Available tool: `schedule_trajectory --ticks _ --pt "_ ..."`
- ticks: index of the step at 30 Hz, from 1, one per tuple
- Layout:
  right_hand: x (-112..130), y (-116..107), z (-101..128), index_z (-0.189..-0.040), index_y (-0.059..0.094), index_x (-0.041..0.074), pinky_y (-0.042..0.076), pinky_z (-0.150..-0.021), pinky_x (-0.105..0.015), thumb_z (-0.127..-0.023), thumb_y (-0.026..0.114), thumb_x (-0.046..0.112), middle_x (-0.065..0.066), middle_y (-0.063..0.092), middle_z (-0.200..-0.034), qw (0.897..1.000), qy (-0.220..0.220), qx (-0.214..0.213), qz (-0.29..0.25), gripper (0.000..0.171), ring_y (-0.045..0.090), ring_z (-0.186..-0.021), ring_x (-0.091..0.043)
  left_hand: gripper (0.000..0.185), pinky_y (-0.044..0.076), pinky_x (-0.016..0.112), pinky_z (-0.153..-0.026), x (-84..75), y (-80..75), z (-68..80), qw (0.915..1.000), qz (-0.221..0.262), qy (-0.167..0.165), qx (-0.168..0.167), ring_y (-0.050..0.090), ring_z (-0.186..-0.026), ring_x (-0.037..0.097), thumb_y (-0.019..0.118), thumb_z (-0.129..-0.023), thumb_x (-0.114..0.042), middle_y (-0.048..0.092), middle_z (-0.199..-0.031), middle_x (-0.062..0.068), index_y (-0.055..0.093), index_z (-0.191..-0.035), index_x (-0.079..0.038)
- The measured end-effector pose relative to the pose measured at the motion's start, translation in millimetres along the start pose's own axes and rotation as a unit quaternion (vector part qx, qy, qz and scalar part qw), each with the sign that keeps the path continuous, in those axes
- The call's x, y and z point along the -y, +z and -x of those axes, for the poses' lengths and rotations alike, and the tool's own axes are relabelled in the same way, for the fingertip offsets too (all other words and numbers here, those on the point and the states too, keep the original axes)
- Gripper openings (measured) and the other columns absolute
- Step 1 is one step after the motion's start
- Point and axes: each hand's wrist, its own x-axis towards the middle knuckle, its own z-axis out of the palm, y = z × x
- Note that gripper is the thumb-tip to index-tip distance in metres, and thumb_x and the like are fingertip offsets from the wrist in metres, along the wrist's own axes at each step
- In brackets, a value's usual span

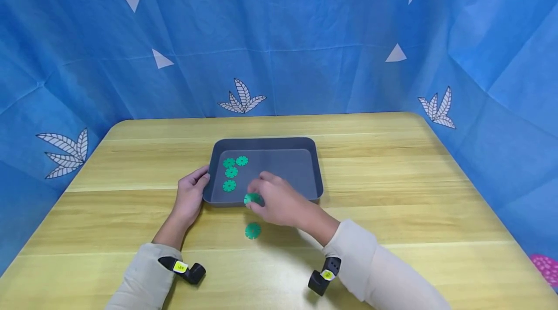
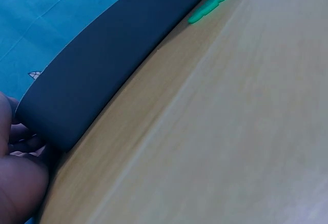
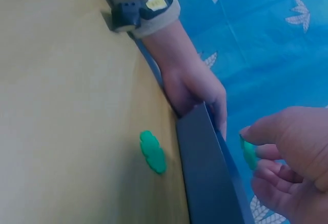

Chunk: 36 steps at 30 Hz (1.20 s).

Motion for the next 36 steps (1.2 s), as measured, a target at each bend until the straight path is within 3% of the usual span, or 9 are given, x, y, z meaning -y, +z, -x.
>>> schedule_trajectory --ticks 8,13,20,36 --pt "6.3 12.5 15.9 -0.101 0.065 0.012 0.049 -0.071 -0.02 -0.085 0.065 0.025 0.003 0.057 -0.097 0.999 -0.015 0.039 -0.012 0.021 0.055 -0.084 -0.013 0.037 0.041 0.032 -0.102 -1.3 -0.1 -0.4 0.9999 -0.006 0.002 -0.012 0.046 -0.122 0.02 0.042 -0.097 -0.012 0.051 -0.13 0.015 0.047 -0.131 0.002" --pt "6.1 25.1 21.6 -0.09 0.063 0.015 0.045 -0.066 -0.017 -0.086 0.064 0.024 0.007 0.056 -0.089 0.998 -0.022 0.059 -0.022 0.01 0.049 -0.079 -0.01 0.038 0.041 0.028 -0.099 -0.6 -0.5 -1.1 0.9999 -0.009 0.004 -0.013 0.044 -0.123 0.02 0.043 -0.096 -0.011 0.05 -0.132 0.016 0.046 -0.132 0.002" --pt "1.4 36.5 25.2 -0.088 0.062 0.014 0.04 -0.061 -0.014 -0.086 0.064 0.023 0.006 0.05 -0.083 0.997 -0.021 0.07 -0.005 0.009 0.039 -0.073 -0.007 0.039 0.039 0.033 -0.103 -1.0 -0.4 -0.4 0.9999 -0.006 0.003 -0.007 0.043 -0.124 0.02 0.042 -0.096 -0.012 0.048 -0.133 0.016 0.045 -0.133 0.003" --pt "-0.7 44.0 24.9 -0.095 0.065 0.012 0.04 -0.061 -0.013 -0.086 0.064 0.024 0.005 0.051 -0.087 0.997 -0.025 0.074 0.02 0.016 0.041 -0.074 -0.006 0.039 0.04 0.032 -0.103 0.5 1.1 0.0 1.0 -0.002 0.003 -0.007 0.045 -0.124 0.019 0.042 -0.097 -0.012 0.049 -0.133 0.014 0.045 -0.133 0.002"
